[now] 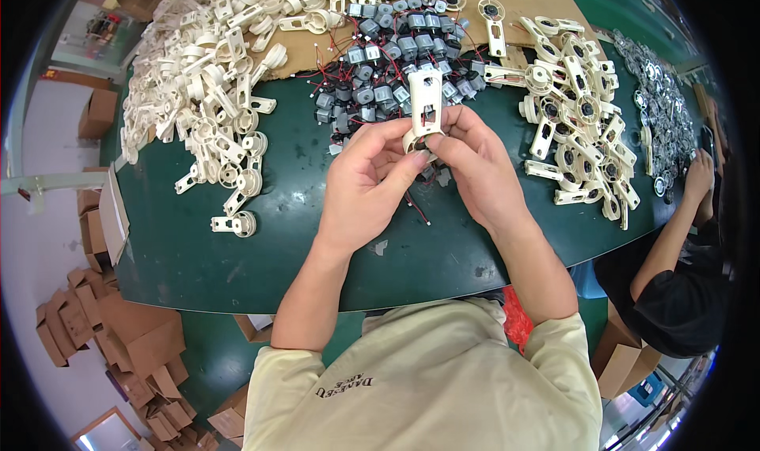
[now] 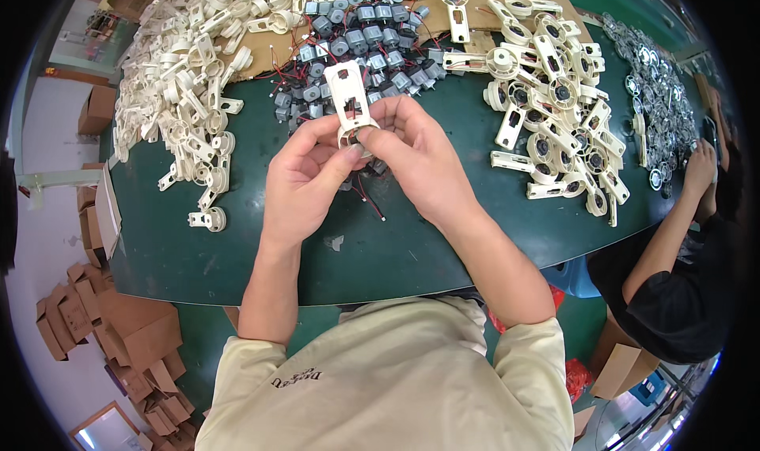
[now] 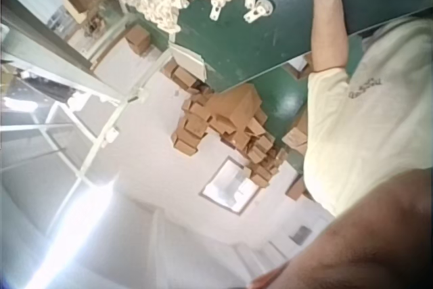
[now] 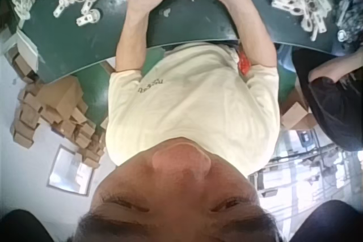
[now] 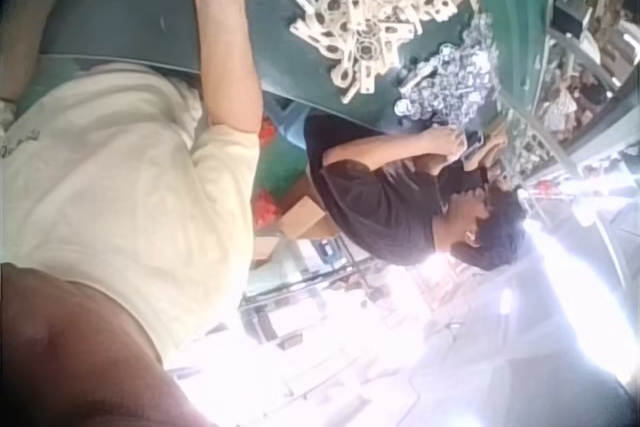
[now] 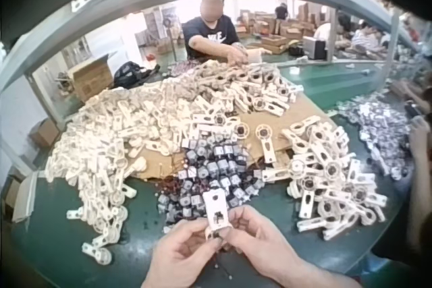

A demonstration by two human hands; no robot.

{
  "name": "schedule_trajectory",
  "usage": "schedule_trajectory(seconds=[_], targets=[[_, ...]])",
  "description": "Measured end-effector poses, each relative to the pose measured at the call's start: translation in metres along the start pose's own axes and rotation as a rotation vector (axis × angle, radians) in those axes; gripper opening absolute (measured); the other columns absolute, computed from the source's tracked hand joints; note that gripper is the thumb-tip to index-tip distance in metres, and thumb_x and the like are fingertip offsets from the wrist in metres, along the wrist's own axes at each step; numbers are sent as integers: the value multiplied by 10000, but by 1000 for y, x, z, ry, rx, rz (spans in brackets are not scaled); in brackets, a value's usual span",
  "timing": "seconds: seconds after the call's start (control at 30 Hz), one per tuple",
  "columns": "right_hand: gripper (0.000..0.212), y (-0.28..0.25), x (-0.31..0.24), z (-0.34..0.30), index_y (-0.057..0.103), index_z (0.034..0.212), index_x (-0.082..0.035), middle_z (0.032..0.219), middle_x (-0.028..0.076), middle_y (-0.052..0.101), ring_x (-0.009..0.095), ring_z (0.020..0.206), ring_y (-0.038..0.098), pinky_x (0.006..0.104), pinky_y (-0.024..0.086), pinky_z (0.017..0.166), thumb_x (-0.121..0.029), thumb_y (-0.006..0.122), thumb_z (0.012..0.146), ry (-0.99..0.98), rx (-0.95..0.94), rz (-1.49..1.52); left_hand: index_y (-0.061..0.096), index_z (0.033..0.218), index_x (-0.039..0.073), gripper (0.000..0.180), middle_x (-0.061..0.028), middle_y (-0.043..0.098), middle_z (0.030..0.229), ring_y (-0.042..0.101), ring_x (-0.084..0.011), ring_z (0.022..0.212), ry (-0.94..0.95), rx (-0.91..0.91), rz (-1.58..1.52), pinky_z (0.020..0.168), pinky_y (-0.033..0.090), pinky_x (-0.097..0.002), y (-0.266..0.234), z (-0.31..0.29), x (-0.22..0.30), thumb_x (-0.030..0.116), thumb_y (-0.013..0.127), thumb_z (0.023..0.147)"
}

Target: Manually assemble components on a production line by fitting white plastic housings onto small motors and electronic boards.

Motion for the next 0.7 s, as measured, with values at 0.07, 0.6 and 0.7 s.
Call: schedule_trajectory(seconds=[0.07,0.6,0.7], targets=[[210,3,0,1,515,1096,14,1005,69,610,110,882,587,266,492,790,-56,591,914,-24,15,-20,580,1223,-22,356,-53,558,1033,635,-131,929,8,32,-4,814,550,-256,0,0,0,-46,648,875],[302,6,-4,-2,470,1203,38,1057,94,614,132,956,610,284,527,844,-53,593,943,-56,-65,-73,526,1250,-74,335,-76,511,1101,649,-166,959,-21,36,-77,831,573,-286,-3,-1,8,-33,582,922],[280,10,-3,-4,466,1194,33,1057,92,604,123,932,608,277,524,828,-31,577,945,-57,-74,-48,544,1201,-70,299,-70,511,1087,651,-163,956,3,44,-75,815,573,-285,-2,-2,9,-11,613,916]])
Point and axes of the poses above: each hand's wrist, its own z-axis towards the middle knuckle, its own y-axis out of the palm, x = y × z, the point moved 5 cm from there along z, towards the middle knuckle
